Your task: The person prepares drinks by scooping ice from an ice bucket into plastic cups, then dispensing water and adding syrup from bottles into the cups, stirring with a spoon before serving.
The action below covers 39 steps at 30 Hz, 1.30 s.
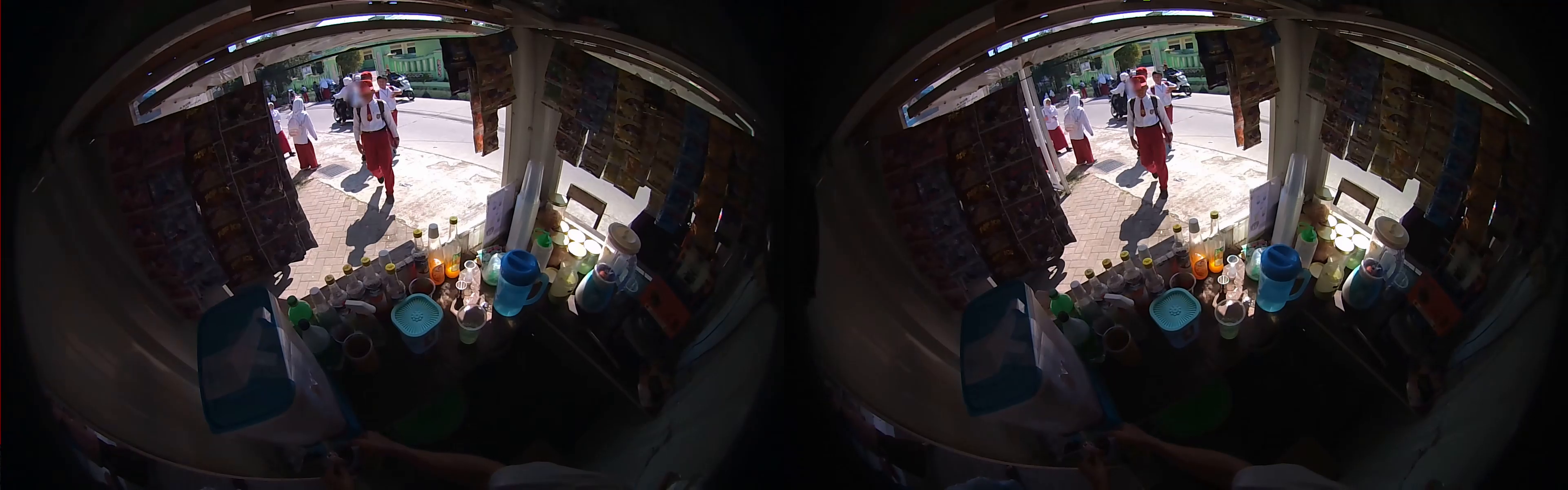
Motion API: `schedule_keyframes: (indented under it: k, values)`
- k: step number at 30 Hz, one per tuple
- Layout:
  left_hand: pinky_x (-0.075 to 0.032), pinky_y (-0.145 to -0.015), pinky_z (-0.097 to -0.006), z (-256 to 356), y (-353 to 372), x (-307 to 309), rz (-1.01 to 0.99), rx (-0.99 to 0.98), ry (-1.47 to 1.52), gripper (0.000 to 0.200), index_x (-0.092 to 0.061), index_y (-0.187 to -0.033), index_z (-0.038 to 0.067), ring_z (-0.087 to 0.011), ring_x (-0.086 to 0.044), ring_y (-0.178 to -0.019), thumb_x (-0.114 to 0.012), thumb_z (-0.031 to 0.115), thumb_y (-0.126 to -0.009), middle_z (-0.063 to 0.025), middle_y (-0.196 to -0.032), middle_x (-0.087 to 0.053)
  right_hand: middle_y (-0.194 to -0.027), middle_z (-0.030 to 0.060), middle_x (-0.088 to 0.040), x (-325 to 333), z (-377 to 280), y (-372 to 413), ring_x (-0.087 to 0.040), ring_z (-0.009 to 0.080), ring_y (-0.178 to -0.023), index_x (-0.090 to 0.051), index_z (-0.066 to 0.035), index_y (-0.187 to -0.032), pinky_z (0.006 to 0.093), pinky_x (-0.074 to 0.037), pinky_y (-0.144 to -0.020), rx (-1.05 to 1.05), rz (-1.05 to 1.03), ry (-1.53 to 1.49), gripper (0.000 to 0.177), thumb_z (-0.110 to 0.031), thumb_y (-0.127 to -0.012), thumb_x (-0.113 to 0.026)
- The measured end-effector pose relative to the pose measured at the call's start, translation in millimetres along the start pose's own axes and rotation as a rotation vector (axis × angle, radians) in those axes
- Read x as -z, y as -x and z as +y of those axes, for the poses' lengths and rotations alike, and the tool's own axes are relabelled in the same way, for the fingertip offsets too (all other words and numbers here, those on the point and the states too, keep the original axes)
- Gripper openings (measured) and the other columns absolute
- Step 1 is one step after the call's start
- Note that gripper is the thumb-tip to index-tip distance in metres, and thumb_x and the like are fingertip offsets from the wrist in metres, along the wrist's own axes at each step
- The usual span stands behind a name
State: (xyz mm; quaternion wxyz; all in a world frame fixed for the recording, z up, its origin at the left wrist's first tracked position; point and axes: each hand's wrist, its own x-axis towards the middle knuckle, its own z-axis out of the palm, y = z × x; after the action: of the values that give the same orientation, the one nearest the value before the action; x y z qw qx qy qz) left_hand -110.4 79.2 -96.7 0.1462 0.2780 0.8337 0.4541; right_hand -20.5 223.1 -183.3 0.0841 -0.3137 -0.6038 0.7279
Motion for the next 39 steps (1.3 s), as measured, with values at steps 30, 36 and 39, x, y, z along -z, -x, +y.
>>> schedule_keyframes:
  k: [30,36,39]
  values:
    - [-0.047,-0.055,-0.0377,-7.1,-28.4,15.8,0.386,-0.65,-0.526,0.044,-0.067,-0.08,0.002,-0.0241,-0.057,-0.052,-0.069,0.045,-0.085,-0.0087,-0.059,-0.058,-0.071,0.0077,-0.064,-4.3,0.0,-0.5,-0.063,0.0195,-0.057,-0.069,-0.001,-0.096,0.0353,-0.054,-0.05,-0.09,-0.01,-0.014,0.048,-0.047,-0.087,-0.065]
    - [-0.05,-0.064,-0.0394,9.0,-5.6,6.8,0.177,-0.165,-0.187,0.029,-0.07,-0.076,0.001,-0.03,-0.067,-0.066,-0.078,0.029,-0.077,-0.0149,-0.071,-0.068,-0.085,0.0143,-0.071,2.1,-32.7,13.8,-0.068,0.0226,-0.079,-0.071,0.004,-0.098,0.0354,-0.052,-0.073,-0.112,0.046,0.079,0.048,-0.042,-0.087,-0.062]
    - [-0.05,-0.063,-0.0397,11.7,-3.5,4.9,0.22,-0.081,-0.254,0.028,-0.07,-0.074,0.001,-0.0303,-0.066,-0.065,-0.078,0.028,-0.076,-0.0155,-0.07,-0.068,-0.089,0.0162,-0.071,6.5,-48.7,14.4,-0.067,0.024,-0.086,-0.071,0.004,-0.1,0.0363,-0.05,-0.081,-0.16,0.053,0.158,0.049,-0.042,-0.085,-0.062]
